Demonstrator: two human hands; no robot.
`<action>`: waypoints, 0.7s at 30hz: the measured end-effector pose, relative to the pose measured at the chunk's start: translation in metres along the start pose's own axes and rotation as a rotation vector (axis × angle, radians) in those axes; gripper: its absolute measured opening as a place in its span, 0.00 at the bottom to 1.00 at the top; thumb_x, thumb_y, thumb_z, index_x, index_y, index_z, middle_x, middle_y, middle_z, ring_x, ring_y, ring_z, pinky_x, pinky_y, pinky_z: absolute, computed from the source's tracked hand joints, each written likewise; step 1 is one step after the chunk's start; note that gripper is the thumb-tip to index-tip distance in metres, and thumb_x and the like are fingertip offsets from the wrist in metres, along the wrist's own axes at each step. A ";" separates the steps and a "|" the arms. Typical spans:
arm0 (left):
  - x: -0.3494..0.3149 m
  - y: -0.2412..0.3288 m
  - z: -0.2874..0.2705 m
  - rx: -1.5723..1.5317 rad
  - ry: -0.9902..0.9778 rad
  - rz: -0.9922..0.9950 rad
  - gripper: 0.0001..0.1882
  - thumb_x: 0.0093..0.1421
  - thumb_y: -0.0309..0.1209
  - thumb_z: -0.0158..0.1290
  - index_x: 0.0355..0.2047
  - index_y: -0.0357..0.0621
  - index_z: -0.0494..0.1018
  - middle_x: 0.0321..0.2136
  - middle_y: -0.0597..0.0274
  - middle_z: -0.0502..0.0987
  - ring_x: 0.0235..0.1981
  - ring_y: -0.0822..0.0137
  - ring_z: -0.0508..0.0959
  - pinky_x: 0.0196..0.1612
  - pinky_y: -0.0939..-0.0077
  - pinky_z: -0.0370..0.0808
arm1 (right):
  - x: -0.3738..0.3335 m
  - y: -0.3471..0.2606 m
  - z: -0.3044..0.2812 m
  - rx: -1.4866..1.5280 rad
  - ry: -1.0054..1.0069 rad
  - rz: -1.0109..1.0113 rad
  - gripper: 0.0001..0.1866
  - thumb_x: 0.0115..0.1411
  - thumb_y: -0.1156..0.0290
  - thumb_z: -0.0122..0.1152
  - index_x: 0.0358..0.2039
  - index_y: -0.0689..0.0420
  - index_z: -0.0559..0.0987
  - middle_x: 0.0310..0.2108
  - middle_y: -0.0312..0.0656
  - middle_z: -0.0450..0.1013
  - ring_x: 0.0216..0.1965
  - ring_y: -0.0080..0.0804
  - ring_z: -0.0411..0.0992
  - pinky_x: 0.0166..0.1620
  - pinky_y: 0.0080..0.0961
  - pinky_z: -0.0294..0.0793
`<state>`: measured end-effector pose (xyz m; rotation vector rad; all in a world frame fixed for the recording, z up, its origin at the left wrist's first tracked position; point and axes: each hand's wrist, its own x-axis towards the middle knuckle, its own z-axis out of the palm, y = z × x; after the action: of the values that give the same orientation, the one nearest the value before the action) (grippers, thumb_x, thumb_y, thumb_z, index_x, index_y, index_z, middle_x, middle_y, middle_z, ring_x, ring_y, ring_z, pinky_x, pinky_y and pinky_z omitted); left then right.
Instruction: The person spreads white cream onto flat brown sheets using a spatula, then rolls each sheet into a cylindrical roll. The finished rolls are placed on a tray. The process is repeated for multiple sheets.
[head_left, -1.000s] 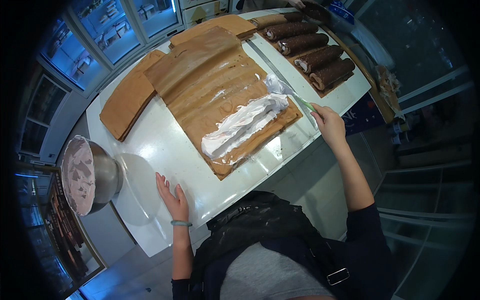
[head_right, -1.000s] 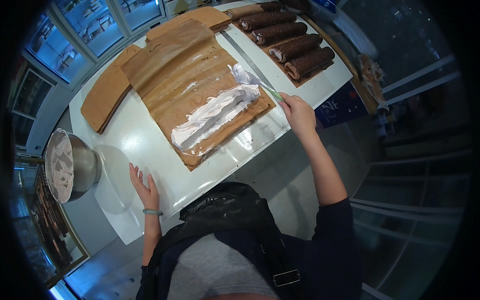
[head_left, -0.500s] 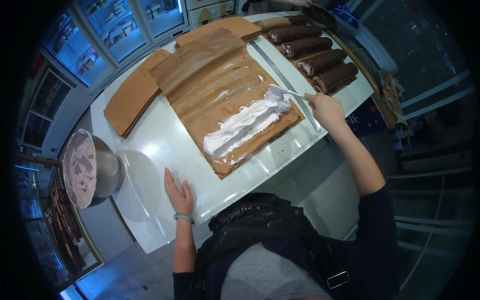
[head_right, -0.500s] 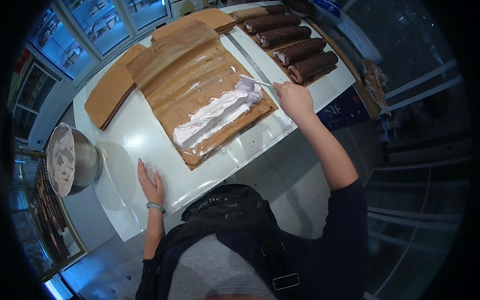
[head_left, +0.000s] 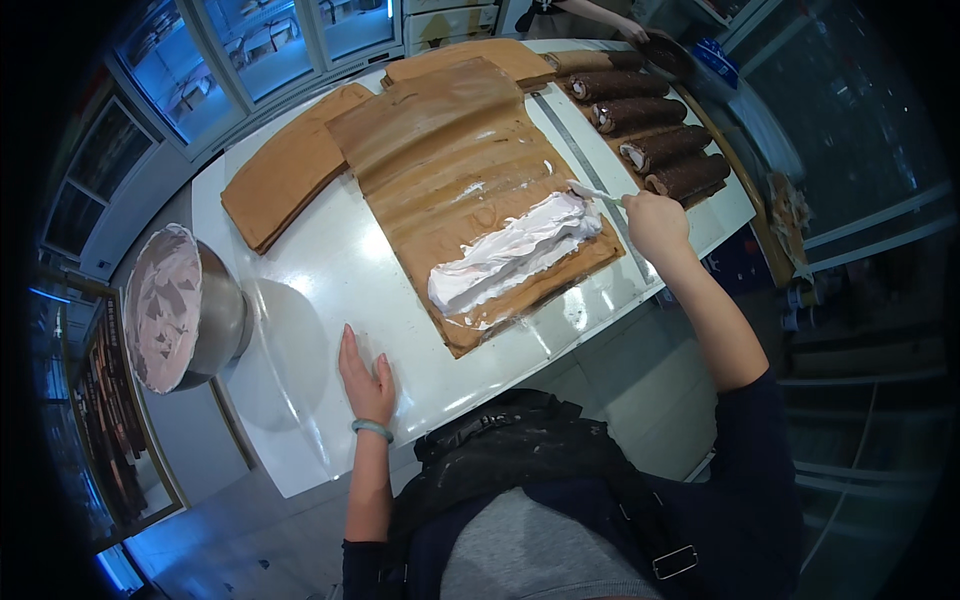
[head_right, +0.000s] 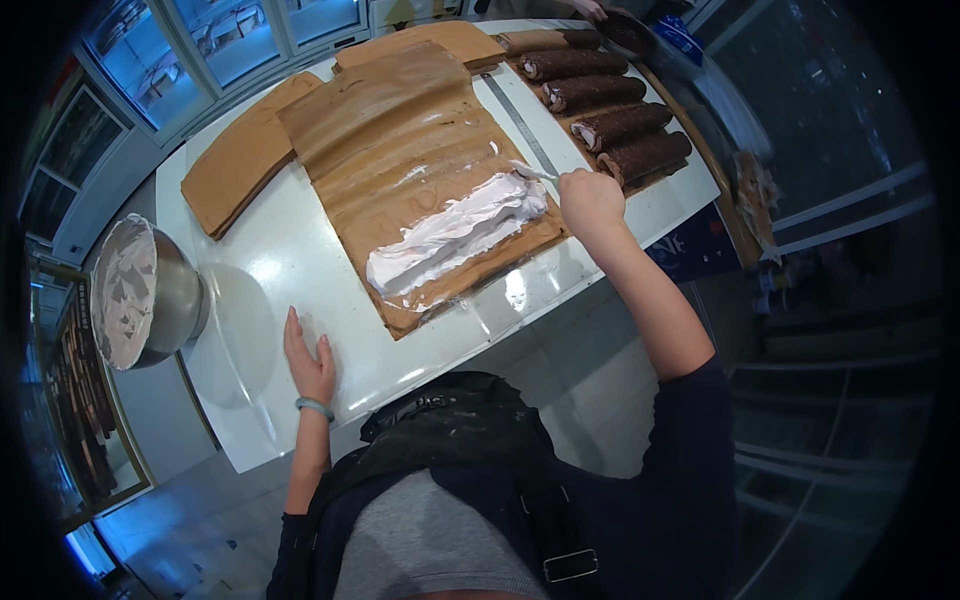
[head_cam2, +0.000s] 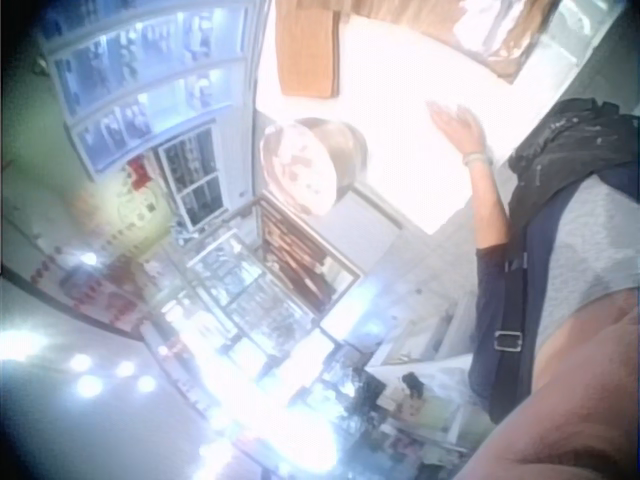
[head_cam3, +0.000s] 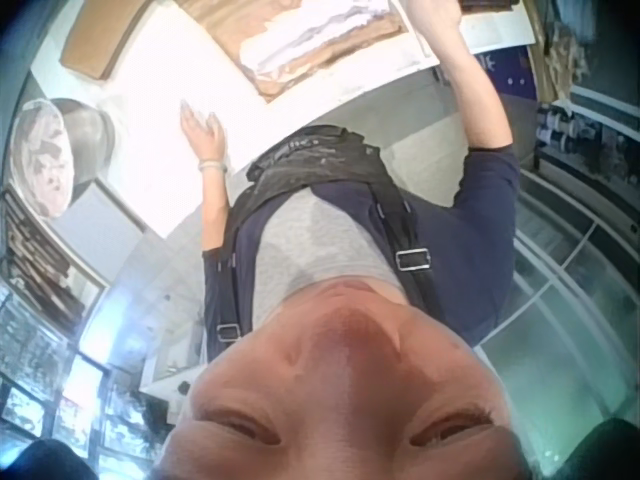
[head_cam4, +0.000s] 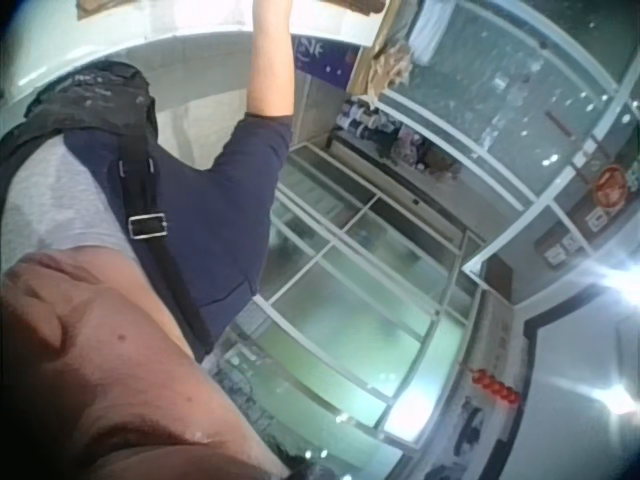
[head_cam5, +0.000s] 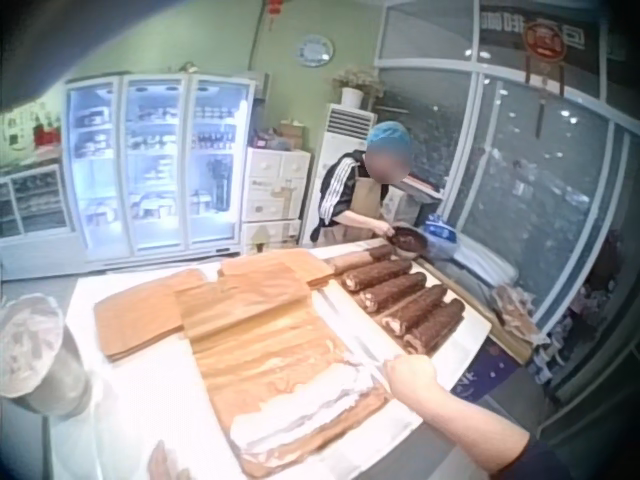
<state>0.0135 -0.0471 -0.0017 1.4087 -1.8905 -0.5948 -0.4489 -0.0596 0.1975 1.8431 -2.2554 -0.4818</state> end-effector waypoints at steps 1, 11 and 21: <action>0.001 0.000 0.000 0.014 0.000 0.004 0.38 0.65 0.24 0.53 0.73 0.35 0.52 0.71 0.45 0.60 0.70 0.43 0.61 0.72 0.54 0.58 | 0.002 -0.003 0.001 -0.070 -0.106 0.045 0.09 0.60 0.71 0.59 0.40 0.54 0.84 0.31 0.46 0.80 0.36 0.43 0.81 0.39 0.40 0.80; 0.003 0.004 -0.004 0.038 0.002 0.030 0.39 0.64 0.30 0.57 0.72 0.34 0.54 0.69 0.40 0.61 0.68 0.41 0.63 0.71 0.54 0.61 | 0.015 -0.121 -0.077 1.283 -0.279 -0.314 0.20 0.71 0.71 0.58 0.62 0.55 0.78 0.31 0.38 0.76 0.33 0.23 0.72 0.39 0.24 0.73; -0.003 -0.015 0.004 0.081 -0.186 -0.102 0.31 0.60 0.32 0.59 0.61 0.35 0.65 0.61 0.35 0.67 0.63 0.36 0.66 0.66 0.50 0.65 | 0.004 -0.369 -0.164 0.722 0.606 -0.818 0.31 0.55 0.76 0.58 0.62 0.54 0.76 0.36 0.41 0.72 0.38 0.39 0.74 0.38 0.34 0.77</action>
<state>0.0207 -0.0489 -0.0163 1.5549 -2.0161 -0.7279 -0.0553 -0.1493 0.2147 2.7102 -1.2639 0.8228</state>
